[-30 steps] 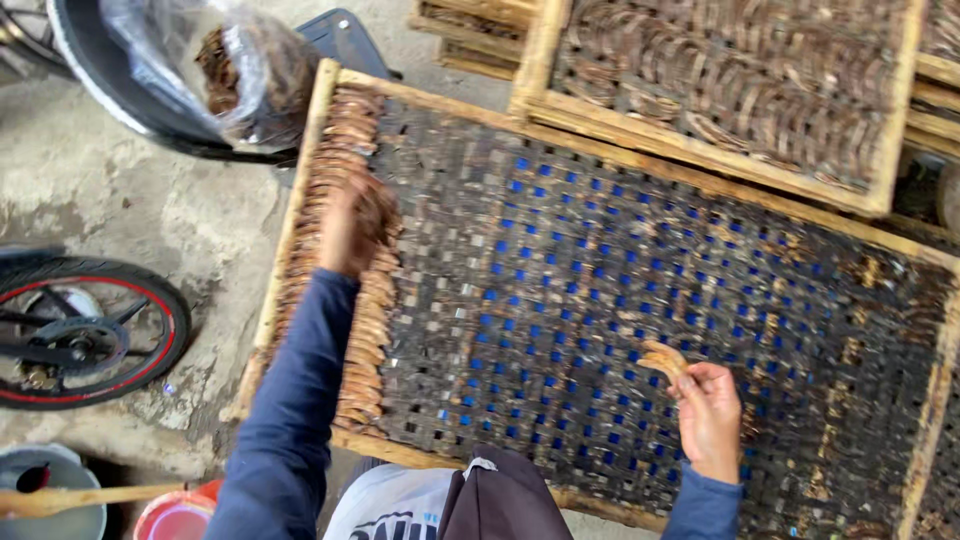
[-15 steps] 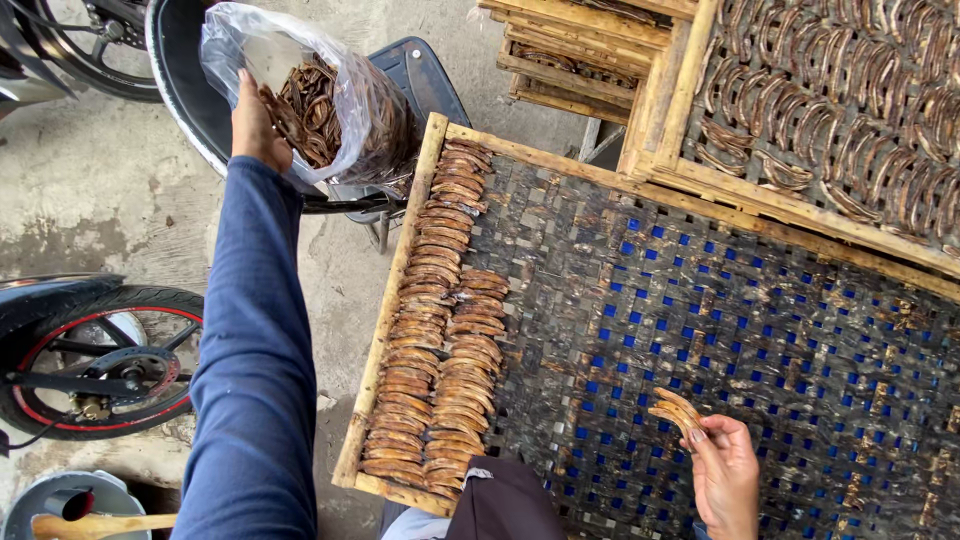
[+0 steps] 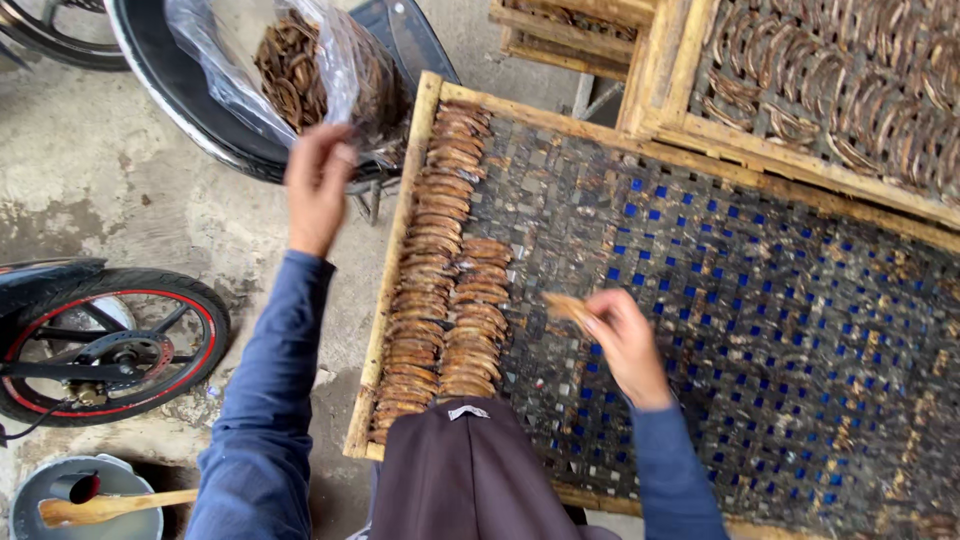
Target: The person picks up dried banana slices from a plastic bag and from the trays and arranges them in neat rows on woven bamboo drying trays. They reposition and rotate the trays to reach empty sections and continue placing slices one at a time across the tray surfaces.
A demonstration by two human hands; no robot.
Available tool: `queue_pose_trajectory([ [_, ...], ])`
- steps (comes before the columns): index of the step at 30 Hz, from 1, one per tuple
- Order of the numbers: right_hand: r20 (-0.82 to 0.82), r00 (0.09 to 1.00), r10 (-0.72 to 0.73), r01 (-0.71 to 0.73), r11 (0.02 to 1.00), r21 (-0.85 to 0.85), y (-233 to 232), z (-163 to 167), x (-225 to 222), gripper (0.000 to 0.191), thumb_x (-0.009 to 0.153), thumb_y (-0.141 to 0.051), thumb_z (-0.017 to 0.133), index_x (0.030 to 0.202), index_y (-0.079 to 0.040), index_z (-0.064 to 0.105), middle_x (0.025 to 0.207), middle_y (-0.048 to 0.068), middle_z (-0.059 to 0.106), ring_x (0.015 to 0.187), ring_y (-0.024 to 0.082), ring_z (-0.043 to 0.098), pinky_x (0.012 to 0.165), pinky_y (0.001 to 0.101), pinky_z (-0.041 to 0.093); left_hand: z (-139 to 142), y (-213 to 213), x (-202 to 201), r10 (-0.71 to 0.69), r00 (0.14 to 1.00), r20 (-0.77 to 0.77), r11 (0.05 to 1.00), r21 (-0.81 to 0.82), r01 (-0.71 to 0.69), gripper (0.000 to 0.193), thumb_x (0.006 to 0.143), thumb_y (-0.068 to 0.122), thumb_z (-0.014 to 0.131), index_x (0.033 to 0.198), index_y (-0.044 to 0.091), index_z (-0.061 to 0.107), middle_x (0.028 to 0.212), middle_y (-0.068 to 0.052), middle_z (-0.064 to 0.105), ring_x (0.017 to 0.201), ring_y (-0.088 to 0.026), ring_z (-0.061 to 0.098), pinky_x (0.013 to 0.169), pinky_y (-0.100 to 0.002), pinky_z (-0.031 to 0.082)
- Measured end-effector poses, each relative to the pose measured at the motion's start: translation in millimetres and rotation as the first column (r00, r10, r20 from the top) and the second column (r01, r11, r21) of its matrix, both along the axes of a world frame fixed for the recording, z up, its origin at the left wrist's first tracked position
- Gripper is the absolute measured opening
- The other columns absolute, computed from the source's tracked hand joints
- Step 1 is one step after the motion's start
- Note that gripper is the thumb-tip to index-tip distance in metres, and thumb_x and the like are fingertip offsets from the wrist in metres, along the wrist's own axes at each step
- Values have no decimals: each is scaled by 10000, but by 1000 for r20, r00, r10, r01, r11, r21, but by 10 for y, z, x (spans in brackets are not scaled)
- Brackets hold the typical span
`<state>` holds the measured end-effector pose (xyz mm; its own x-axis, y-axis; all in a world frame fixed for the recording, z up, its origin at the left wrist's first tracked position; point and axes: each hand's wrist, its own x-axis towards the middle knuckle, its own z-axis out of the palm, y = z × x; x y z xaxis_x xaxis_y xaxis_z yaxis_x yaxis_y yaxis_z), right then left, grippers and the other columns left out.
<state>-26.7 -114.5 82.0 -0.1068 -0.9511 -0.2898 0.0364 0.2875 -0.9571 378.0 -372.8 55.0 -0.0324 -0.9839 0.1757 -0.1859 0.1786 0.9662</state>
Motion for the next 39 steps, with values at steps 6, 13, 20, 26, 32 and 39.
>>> queue_pose_trajectory([
  [6,178,960,215,-214,977,-27,-1235,-409,616,184,960,95,575,1065,-45,521,1059,65,601,941,167,637,843,325,596,99,578,-900,-482,843,240,862,-40,505,218,1038,145,653,1230,49,691,1253,-138,690,1183,-295,659,999,-410,529],
  [13,-510,834,213,-292,953,-78,-1557,-791,805,207,928,23,634,1094,-50,534,1075,112,653,1020,262,684,875,400,554,-331,632,-1092,-343,812,471,894,-102,437,214,936,250,752,1110,126,735,1189,-56,708,1092,-267,681,940,-414,534],
  [20,-628,771,108,-294,934,-201,-1440,-857,787,228,913,33,634,1111,-41,547,1099,155,623,1029,353,662,867,442,543,-519,772,-1198,-205,746,634,875,-222,430,219,889,190,779,1099,148,731,1215,-18,689,1145,-268,617,1003,-436,468],
  [26,-761,647,41,-308,928,-212,-1341,-838,872,163,890,8,674,1025,-46,598,1104,131,606,1064,337,619,907,444,532,-532,803,-1201,-221,757,615,869,-228,439,197,897,175,776,1090,145,749,1262,-51,677,1166,-311,608,990,-442,468],
  [32,-753,655,62,-298,937,-181,-1270,-891,847,93,933,-11,651,1010,-62,640,1122,110,612,1048,324,594,905,440,530,-467,877,-1205,-229,727,648,878,-185,442,200,858,173,777,1051,129,749,1244,-62,692,1162,-320,608,994,-474,449],
  [39,-737,669,-93,-237,914,-330,-835,-797,582,171,944,18,569,1080,-67,629,1131,113,641,1100,330,609,951,449,529,-371,1024,-1258,-143,738,659,857,-291,426,147,917,173,759,1030,91,714,1285,-113,678,1252,-342,591,1086,-498,425],
])
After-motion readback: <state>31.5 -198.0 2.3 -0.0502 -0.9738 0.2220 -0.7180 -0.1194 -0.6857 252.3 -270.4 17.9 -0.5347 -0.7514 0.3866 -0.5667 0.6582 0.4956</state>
